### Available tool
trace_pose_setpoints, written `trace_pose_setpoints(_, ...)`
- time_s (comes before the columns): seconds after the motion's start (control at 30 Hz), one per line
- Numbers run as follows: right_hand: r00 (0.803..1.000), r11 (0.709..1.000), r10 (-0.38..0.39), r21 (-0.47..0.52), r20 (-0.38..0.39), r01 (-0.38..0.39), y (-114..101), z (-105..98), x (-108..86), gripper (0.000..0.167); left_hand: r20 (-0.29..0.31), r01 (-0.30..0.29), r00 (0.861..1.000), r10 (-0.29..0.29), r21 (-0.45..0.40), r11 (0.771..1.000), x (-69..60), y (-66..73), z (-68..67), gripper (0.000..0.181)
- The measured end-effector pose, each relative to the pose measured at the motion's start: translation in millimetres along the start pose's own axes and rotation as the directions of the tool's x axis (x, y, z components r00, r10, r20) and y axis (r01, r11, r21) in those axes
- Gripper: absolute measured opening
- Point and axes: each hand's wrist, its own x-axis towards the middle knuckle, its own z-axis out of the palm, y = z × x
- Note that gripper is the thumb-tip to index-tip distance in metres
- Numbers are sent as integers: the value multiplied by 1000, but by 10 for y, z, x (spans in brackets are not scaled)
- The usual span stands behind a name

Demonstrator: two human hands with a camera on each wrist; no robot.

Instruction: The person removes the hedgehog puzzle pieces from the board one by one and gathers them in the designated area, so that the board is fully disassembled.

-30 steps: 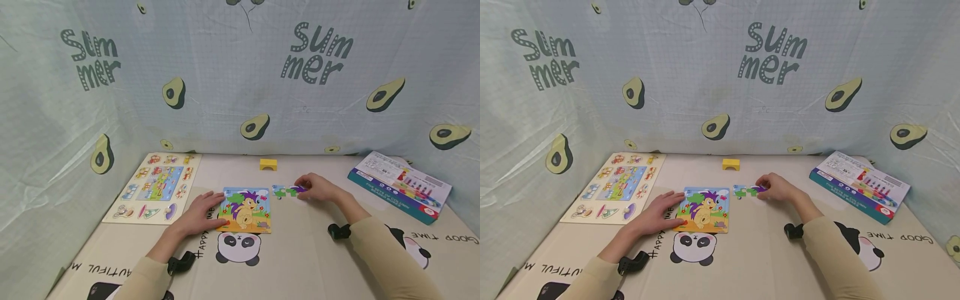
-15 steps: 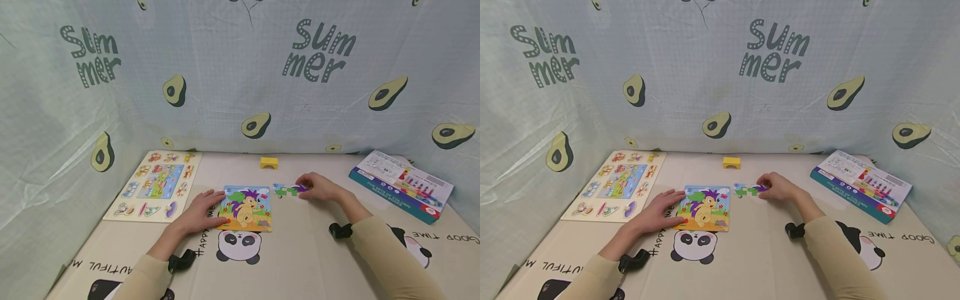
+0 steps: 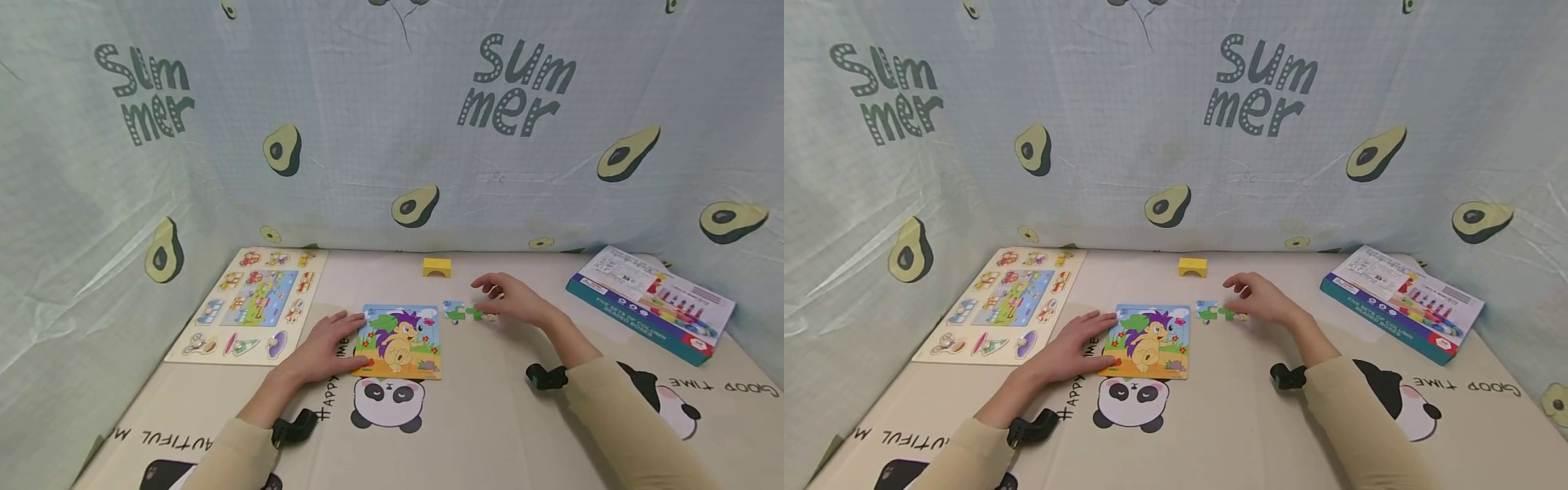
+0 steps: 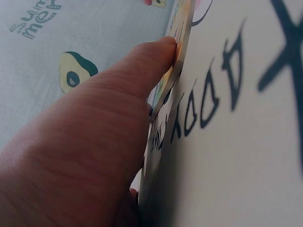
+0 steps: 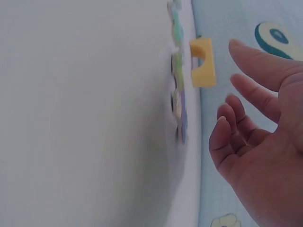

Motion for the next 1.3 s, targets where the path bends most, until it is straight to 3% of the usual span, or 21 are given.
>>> trace_pose_setpoints(0.47, 997, 994, -81, 68, 14, 80, -396, 468, 192, 46, -12, -33, 999, 33, -1, 999, 9, -27, 4, 78)
trace_pose_setpoints(0.63, 994, 994, -109, 34, 29, 108, -477, 609, 277, 46, -10, -33, 999, 33, -12, 999, 14, -24, 5, 77)
trace_pose_setpoints(0.77, 996, 997, -78, -4, 51, 78, -519, 694, 317, 46, -8, -24, 1000, 24, -19, 1000, 11, -11, 2, 77)
trace_pose_setpoints(1.3, 995, 980, -16, -196, 100, 35, -584, 796, 330, 47, -9, -42, 999, 42, -14, 999, 16, -23, 3, 76)
